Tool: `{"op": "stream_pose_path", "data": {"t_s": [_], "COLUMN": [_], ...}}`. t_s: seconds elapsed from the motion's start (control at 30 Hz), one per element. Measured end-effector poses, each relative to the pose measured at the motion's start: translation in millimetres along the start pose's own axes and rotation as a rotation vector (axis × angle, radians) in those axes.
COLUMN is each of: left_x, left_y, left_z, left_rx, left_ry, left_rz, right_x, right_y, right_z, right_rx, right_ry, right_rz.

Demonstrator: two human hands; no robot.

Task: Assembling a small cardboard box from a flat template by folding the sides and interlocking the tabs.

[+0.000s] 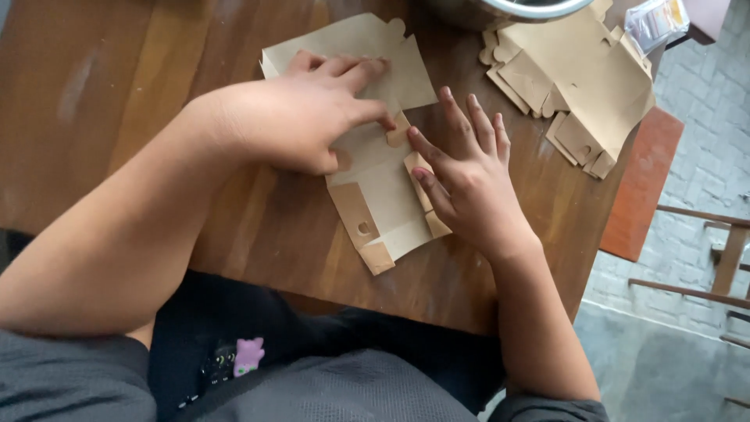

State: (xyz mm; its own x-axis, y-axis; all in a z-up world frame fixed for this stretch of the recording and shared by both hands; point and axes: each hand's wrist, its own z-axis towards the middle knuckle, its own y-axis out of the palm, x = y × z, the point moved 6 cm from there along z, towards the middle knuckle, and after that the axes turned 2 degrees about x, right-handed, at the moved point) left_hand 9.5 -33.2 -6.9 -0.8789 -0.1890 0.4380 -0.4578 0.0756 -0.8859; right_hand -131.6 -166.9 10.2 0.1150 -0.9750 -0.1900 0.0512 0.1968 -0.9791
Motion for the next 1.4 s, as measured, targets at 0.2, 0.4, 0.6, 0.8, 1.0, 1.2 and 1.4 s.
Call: {"op": "stream_pose_path", "data": {"t_s": [0.2,0.4,0.6,0.8,1.0,1.2,1.4], "left_x": [2,2,2,0,-2,1,4], "left_y": [1,2,-1,-6,-4,-7,-11], "left_z": [-1,-1,-2,-5,-4,-2,-5], "left_rx": [-0.036,-0.063,-0.043,-0.062,-0.078,-0.058,-0.085], "left_ry": [-0.027,-0.048,-0.019,-0.013,-0.017,-0.005,-0.04], "left_rz": [-0.041,-0.03,-0.004,-0.029,-0.03,-0.021,-0.052], "right_x": [1,0,3,3,0,6,5], "right_y": [8,13,12,2,-7,7,18], "right_z": [9,16,9,0,-3,1,15], "right_rx": [-0.01,-0.048,-0.096,-0.115,-0.086,-0.046,-0.056], "right_ry": [0.049,0.095,0.103,0.085,0.061,0.074,0.098], "right_rz": [0.088,0.088,0.099,0.078,0.032,0.056,0.061]}}
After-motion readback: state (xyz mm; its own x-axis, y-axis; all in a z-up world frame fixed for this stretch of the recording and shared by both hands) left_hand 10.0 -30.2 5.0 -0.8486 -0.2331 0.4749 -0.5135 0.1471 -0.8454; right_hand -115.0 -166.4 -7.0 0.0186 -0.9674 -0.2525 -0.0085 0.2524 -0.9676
